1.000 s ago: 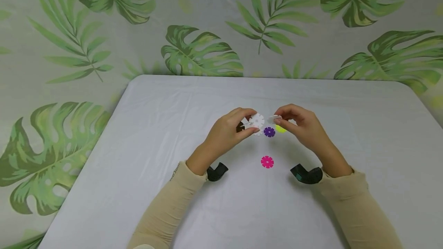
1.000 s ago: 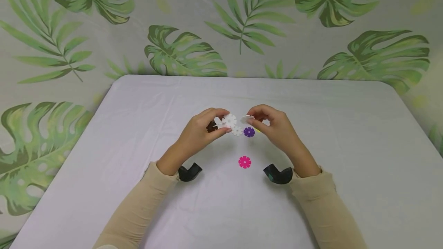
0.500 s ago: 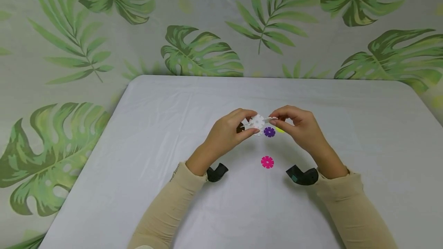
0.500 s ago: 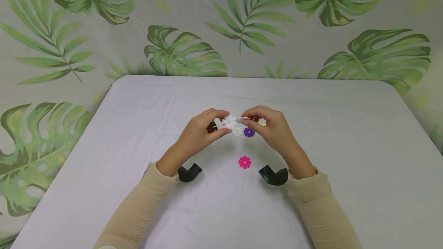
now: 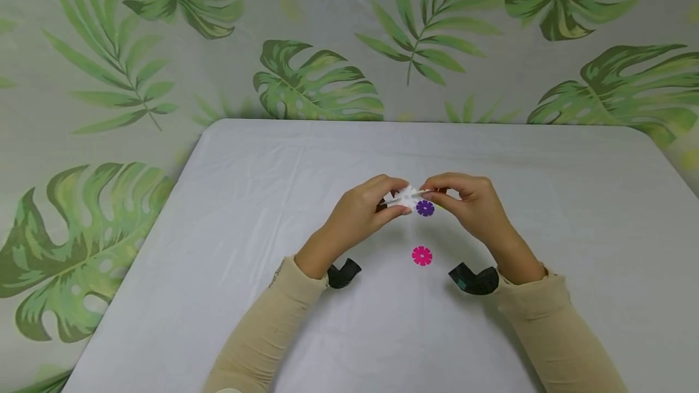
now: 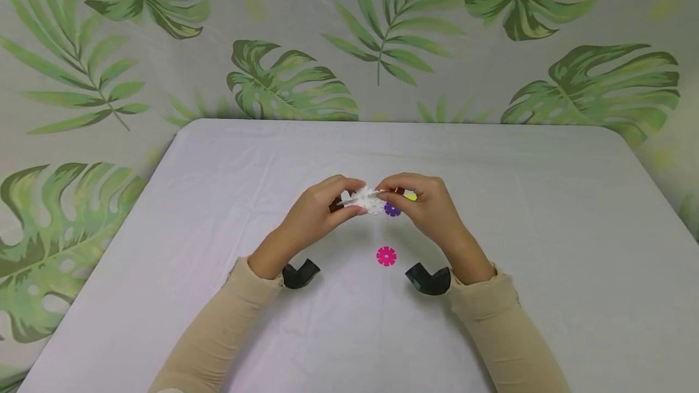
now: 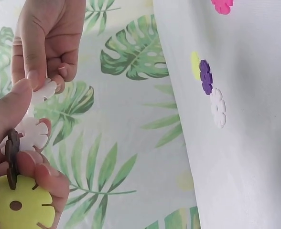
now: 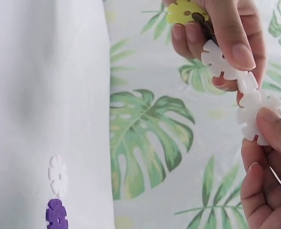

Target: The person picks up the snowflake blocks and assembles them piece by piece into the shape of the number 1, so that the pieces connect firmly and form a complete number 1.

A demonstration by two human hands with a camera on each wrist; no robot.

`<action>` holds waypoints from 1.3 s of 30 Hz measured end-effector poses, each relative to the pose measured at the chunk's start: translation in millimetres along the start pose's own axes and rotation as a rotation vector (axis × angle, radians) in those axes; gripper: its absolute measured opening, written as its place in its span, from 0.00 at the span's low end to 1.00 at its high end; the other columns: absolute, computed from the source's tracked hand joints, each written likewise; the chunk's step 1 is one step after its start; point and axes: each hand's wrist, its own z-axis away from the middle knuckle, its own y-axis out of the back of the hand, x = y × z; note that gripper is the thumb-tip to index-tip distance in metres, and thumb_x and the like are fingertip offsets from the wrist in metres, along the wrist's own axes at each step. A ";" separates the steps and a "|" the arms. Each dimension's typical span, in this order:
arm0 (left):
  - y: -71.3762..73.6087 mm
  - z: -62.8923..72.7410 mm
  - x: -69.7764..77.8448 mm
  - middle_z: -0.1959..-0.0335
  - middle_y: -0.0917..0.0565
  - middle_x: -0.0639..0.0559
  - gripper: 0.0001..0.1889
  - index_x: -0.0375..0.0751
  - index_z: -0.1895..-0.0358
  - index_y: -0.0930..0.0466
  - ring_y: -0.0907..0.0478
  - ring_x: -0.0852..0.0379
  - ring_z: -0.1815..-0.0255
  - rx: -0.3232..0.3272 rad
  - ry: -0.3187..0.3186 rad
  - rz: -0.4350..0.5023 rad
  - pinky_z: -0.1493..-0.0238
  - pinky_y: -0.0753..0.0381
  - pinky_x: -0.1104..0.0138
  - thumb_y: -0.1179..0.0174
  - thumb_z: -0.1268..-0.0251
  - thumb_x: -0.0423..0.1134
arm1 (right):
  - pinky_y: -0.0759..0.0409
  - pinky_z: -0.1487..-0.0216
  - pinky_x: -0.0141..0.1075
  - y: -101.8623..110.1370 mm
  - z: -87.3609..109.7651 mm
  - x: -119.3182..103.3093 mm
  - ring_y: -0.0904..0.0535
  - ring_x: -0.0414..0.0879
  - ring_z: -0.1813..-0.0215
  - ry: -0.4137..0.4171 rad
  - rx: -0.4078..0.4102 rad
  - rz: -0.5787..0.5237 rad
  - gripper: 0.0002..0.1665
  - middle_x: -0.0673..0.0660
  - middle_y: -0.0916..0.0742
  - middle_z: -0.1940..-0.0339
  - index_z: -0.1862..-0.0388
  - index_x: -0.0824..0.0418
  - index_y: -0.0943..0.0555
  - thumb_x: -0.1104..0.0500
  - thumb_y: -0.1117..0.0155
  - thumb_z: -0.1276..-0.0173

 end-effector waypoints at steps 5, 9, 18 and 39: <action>1.4 -0.4 -1.7 0.60 0.22 0.50 0.20 0.35 0.52 0.25 0.29 0.65 0.71 0.013 0.008 0.016 0.68 0.30 0.81 0.35 0.48 0.39 | 0.26 0.63 0.27 4.4 -0.2 -0.7 0.24 0.40 0.64 -0.044 -0.024 0.010 0.17 0.56 0.16 0.66 0.63 0.67 0.19 0.78 0.34 0.53; 3.5 0.1 -1.7 0.59 0.21 0.50 0.20 0.35 0.51 0.25 0.29 0.65 0.71 0.013 0.018 0.016 0.68 0.30 0.81 0.35 0.47 0.40 | 0.27 0.61 0.27 6.6 1.3 -0.8 0.25 0.40 0.62 -0.113 -0.026 0.022 0.15 0.55 0.17 0.66 0.63 0.65 0.20 0.77 0.36 0.50; 4.5 -0.3 -1.9 0.53 0.21 0.50 0.24 0.36 0.47 0.26 0.28 0.66 0.70 -0.019 0.033 -0.012 0.67 0.29 0.81 0.36 0.45 0.43 | 0.25 0.65 0.28 7.8 2.4 -3.3 0.23 0.42 0.67 -0.232 -0.016 -0.042 0.08 0.55 0.17 0.68 0.65 0.66 0.20 0.72 0.38 0.44; -4.6 -2.1 3.3 0.62 0.19 0.51 0.20 0.38 0.54 0.23 0.25 0.63 0.72 0.078 -0.060 -0.165 0.70 0.29 0.79 0.33 0.50 0.42 | 0.21 0.63 0.37 -6.4 4.9 -5.5 0.20 0.52 0.70 -0.417 -0.048 -0.346 0.07 0.60 0.18 0.70 0.62 0.71 0.22 0.69 0.40 0.40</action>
